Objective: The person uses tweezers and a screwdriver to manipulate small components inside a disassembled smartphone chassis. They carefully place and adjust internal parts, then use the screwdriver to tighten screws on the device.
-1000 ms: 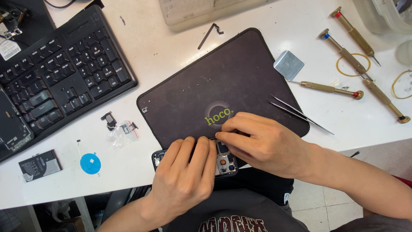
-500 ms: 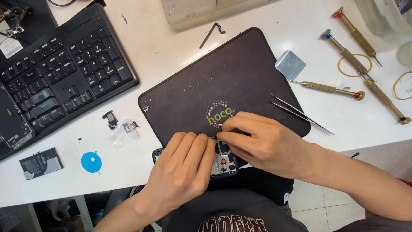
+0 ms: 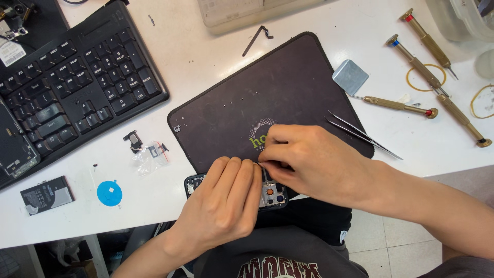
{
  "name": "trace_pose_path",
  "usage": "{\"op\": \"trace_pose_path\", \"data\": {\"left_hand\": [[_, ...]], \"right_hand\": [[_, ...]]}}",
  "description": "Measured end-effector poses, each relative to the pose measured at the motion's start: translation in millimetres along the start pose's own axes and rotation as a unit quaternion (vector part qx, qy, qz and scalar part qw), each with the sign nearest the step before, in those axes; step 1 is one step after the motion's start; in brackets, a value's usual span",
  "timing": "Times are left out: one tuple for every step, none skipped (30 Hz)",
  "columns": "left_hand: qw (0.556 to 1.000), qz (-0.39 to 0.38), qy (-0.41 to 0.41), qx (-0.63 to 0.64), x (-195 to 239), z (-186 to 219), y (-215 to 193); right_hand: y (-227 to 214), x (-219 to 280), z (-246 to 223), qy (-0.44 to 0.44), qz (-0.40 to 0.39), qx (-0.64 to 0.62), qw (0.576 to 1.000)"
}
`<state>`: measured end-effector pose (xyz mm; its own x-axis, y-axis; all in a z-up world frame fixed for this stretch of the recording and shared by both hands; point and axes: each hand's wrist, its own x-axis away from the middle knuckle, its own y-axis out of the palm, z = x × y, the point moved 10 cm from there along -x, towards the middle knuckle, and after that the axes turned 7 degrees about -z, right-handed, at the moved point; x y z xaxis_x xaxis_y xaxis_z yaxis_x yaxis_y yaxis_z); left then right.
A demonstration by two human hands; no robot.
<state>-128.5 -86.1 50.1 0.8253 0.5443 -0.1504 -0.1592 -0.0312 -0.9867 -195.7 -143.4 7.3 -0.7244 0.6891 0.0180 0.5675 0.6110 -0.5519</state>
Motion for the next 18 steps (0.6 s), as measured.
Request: {"op": "trace_pose_path", "data": {"left_hand": [[1.0, 0.002, 0.002, -0.003, 0.9, 0.5, 0.2], [1.0, 0.005, 0.005, -0.006, 1.9, 0.8, 0.7], [1.0, 0.007, 0.006, -0.01, 3.1, 1.2, 1.2], [1.0, 0.011, 0.001, -0.005, 3.8, 0.4, 1.8], [1.0, 0.014, -0.002, 0.002, 4.0, 0.0, 2.7], [1.0, 0.017, -0.005, 0.009, 4.3, -0.1, 3.2], [1.0, 0.02, -0.008, 0.011, 5.0, -0.6, 2.9], [1.0, 0.022, -0.011, 0.014, 5.6, -1.2, 2.3], [0.999, 0.026, -0.014, 0.016, 6.1, -1.9, 1.5], [0.999, 0.03, -0.021, 0.037, 6.8, -4.2, 0.5], [0.997, 0.034, -0.029, 0.057, 7.9, -7.1, -0.8], [0.996, 0.038, -0.037, 0.077, 8.9, -10.3, -2.0], [0.993, 0.043, -0.047, 0.1, 10.0, -14.4, -3.4], [0.99, 0.048, -0.057, 0.122, 11.1, -18.9, -4.5], [0.986, 0.052, -0.068, 0.145, 12.3, -22.5, -5.1], [0.982, 0.048, -0.079, 0.166, 13.3, -25.5, -4.4], [0.977, 0.046, -0.09, 0.186, 14.1, -28.7, -4.2], [0.972, 0.044, -0.101, 0.206, 14.6, -31.7, -3.7]], "right_hand": [[1.8, -2.2, 4.5, 0.022, -0.013, -0.006, 1.0], [4.0, -4.0, 9.1, 0.044, -0.027, -0.013, 0.999], [6.7, -5.1, 13.4, 0.066, -0.04, -0.019, 0.997], [7.9, -6.5, 13.0, 0.064, -0.043, -0.012, 0.997], [9.9, -7.4, 13.2, 0.064, -0.045, -0.007, 0.997], [11.4, -7.4, 13.7, 0.063, -0.047, -0.001, 0.997], [8.9, -6.7, 9.9, 0.042, -0.032, 0.003, 0.999], [6.2, -5.2, 5.8, 0.02, -0.016, 0.008, 1.0], [3.5, -3.4, 1.4, -0.001, -0.001, 0.012, 1.0], [2.4, -1.5, -1.6, -0.012, 0.009, 0.026, 1.0], [1.6, -0.1, -5.3, -0.024, 0.018, 0.039, 0.999], [0.7, 1.1, -8.6, -0.036, 0.028, 0.053, 0.998], [0.0, 1.9, -9.5, -0.041, 0.033, 0.054, 0.997], [-0.8, 2.6, -9.9, -0.046, 0.039, 0.055, 0.997], [-0.8, 3.6, -10.2, -0.049, 0.045, 0.054, 0.996], [0.6, 3.8, -8.4, -0.044, 0.041, 0.05, 0.997], [1.2, 3.3, -6.4, -0.04, 0.038, 0.048, 0.997], [1.9, 2.9, -4.9, -0.036, 0.035, 0.046, 0.998]]}}
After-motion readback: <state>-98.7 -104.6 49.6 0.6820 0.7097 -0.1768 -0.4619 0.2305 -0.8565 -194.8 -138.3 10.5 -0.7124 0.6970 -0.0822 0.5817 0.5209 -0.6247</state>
